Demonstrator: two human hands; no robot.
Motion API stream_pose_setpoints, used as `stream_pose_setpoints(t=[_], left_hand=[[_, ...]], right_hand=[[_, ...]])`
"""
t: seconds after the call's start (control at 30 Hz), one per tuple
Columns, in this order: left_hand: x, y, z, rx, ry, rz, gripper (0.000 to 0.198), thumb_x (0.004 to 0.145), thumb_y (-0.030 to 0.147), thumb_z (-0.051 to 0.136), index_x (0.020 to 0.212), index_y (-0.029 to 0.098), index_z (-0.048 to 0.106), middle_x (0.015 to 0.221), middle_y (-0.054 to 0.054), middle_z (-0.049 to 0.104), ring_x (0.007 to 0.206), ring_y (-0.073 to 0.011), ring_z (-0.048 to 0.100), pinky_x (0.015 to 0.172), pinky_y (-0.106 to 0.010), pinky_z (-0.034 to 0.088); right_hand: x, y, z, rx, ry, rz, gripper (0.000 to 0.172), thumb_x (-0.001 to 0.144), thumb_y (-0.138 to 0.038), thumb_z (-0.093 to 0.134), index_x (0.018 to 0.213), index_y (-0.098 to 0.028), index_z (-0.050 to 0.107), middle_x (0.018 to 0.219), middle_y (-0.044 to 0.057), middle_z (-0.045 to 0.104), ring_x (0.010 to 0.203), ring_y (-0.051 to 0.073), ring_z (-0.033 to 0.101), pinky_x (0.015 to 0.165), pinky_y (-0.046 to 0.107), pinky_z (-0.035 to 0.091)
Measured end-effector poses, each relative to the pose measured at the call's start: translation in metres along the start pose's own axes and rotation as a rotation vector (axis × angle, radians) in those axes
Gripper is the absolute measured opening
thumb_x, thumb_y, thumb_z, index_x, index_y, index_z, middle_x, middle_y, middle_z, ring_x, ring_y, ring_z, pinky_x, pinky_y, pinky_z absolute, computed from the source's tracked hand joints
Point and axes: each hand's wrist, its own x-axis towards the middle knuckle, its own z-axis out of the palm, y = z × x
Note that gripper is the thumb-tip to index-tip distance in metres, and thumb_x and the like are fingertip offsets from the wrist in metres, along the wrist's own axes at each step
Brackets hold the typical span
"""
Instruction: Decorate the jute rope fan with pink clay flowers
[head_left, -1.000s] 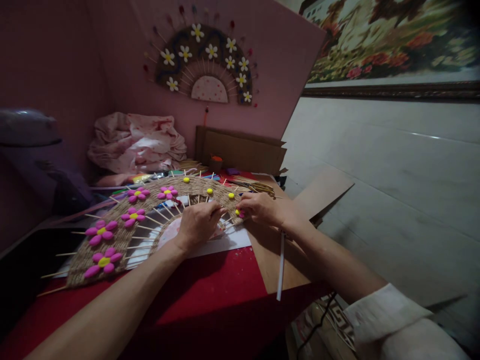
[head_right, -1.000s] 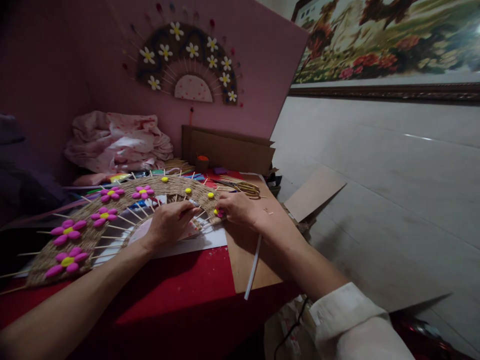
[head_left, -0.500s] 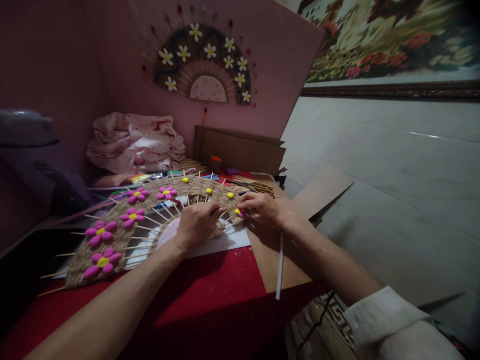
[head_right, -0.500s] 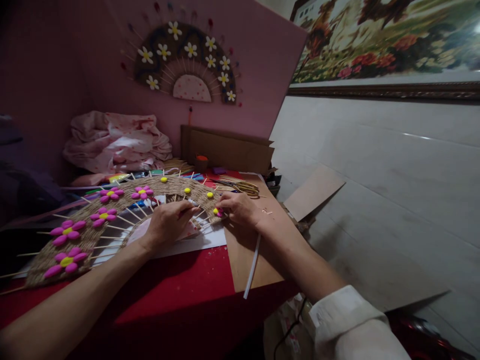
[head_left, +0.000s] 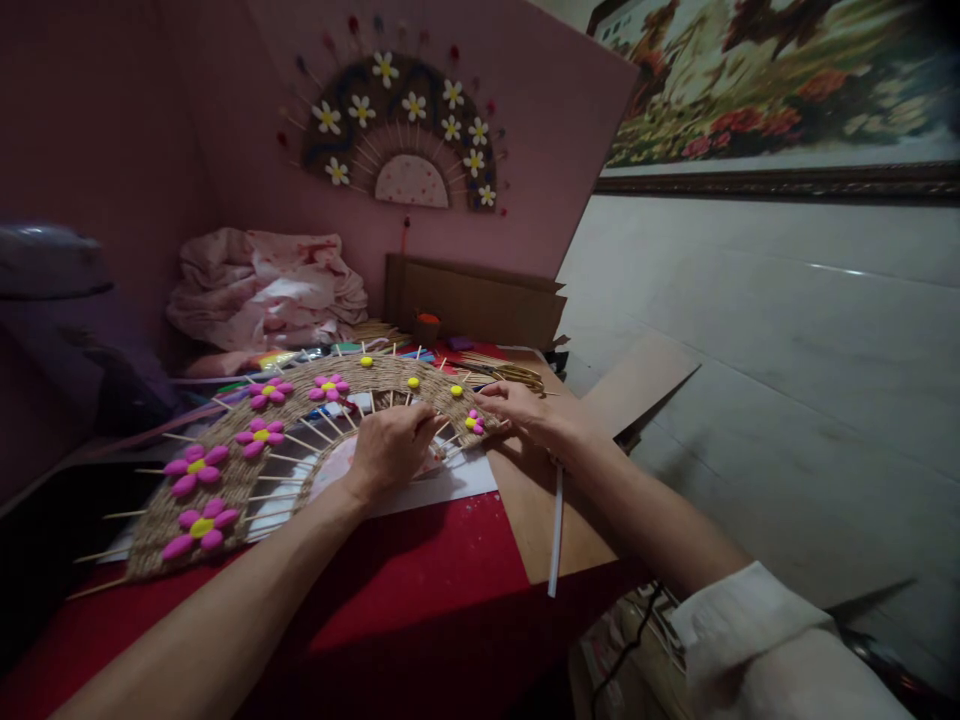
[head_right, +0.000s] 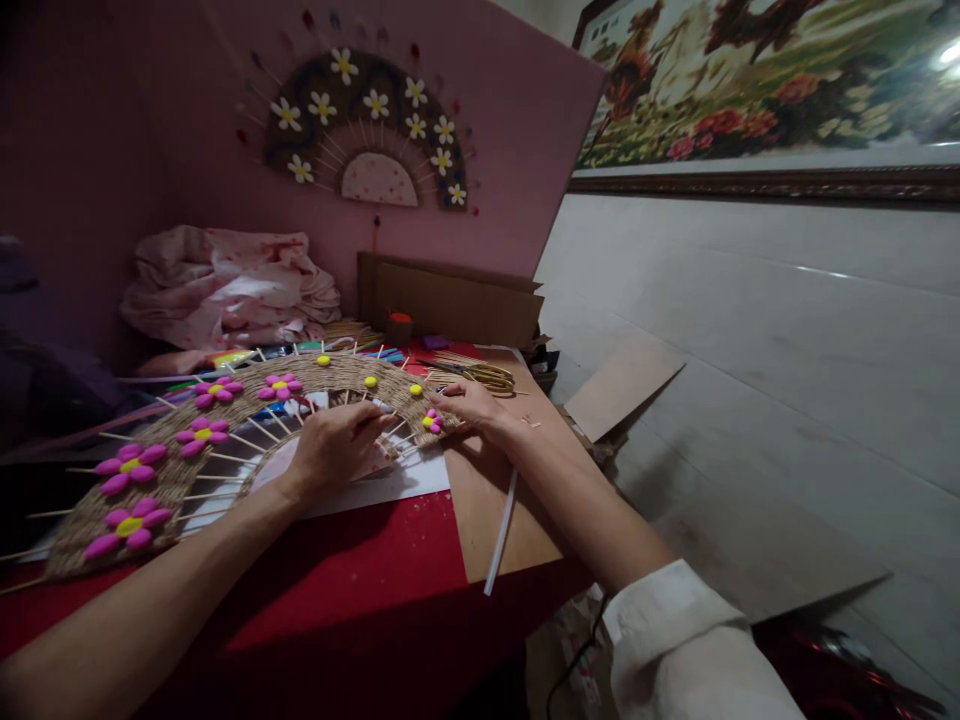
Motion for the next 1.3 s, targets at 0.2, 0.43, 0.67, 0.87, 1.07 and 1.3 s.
stream_pose_setpoints(t=[0.2,0.43,0.67,0.87,1.07,1.3], left_hand=[[-0.001,-0.002,0.002,-0.013,-0.005,-0.005,0.029,0.087,0.037,0.052,0.071,0.016,0.065,0.061,-0.004,0.065,0.057,-0.0153,0.057,0.055,-0.026,0.033],[-0.001,-0.002,0.003,-0.010,0.016,0.016,0.030,0.087,0.036,0.052,0.068,0.016,0.064,0.059,-0.004,0.064,0.055,-0.0150,0.056,0.054,-0.026,0.032],[-0.001,-0.002,0.003,-0.003,0.019,0.025,0.030,0.087,0.037,0.052,0.068,0.016,0.064,0.059,-0.004,0.064,0.055,-0.0145,0.055,0.054,-0.026,0.032],[0.000,-0.001,0.001,0.018,0.011,0.022,0.030,0.086,0.036,0.053,0.066,0.016,0.062,0.057,-0.003,0.063,0.053,-0.0142,0.054,0.053,-0.026,0.031],[0.000,0.000,0.001,0.010,-0.001,0.018,0.029,0.087,0.035,0.053,0.067,0.016,0.063,0.059,-0.003,0.064,0.055,-0.0149,0.056,0.053,-0.026,0.032],[0.000,0.000,0.001,0.027,0.003,0.024,0.030,0.087,0.036,0.052,0.066,0.017,0.062,0.058,-0.003,0.063,0.054,-0.0139,0.055,0.053,-0.025,0.032]], right_hand=[[0.006,0.000,0.004,0.304,-0.078,0.231,0.023,0.063,-0.024,0.073,0.081,-0.018,0.059,0.065,-0.001,0.059,0.051,0.010,0.052,0.048,0.024,0.041],[0.004,0.005,0.006,0.295,-0.048,0.232,0.015,0.073,-0.023,0.069,0.082,-0.014,0.061,0.068,0.001,0.061,0.052,0.009,0.051,0.049,0.023,0.042],[0.002,0.005,0.006,0.315,-0.029,0.223,0.021,0.082,-0.030,0.062,0.095,-0.013,0.060,0.082,0.004,0.063,0.065,0.011,0.058,0.059,0.025,0.048],[0.003,0.007,0.003,0.383,-0.079,0.196,0.020,0.064,-0.021,0.073,0.079,-0.016,0.061,0.066,-0.001,0.060,0.052,0.009,0.052,0.048,0.022,0.040],[0.001,0.000,0.007,0.390,-0.061,0.204,0.023,0.058,-0.015,0.072,0.077,-0.017,0.060,0.066,0.000,0.060,0.055,0.011,0.055,0.051,0.023,0.043],[-0.003,-0.005,0.006,0.376,-0.068,0.206,0.022,0.059,-0.019,0.074,0.074,-0.016,0.058,0.061,-0.001,0.057,0.052,0.009,0.050,0.048,0.022,0.039]])
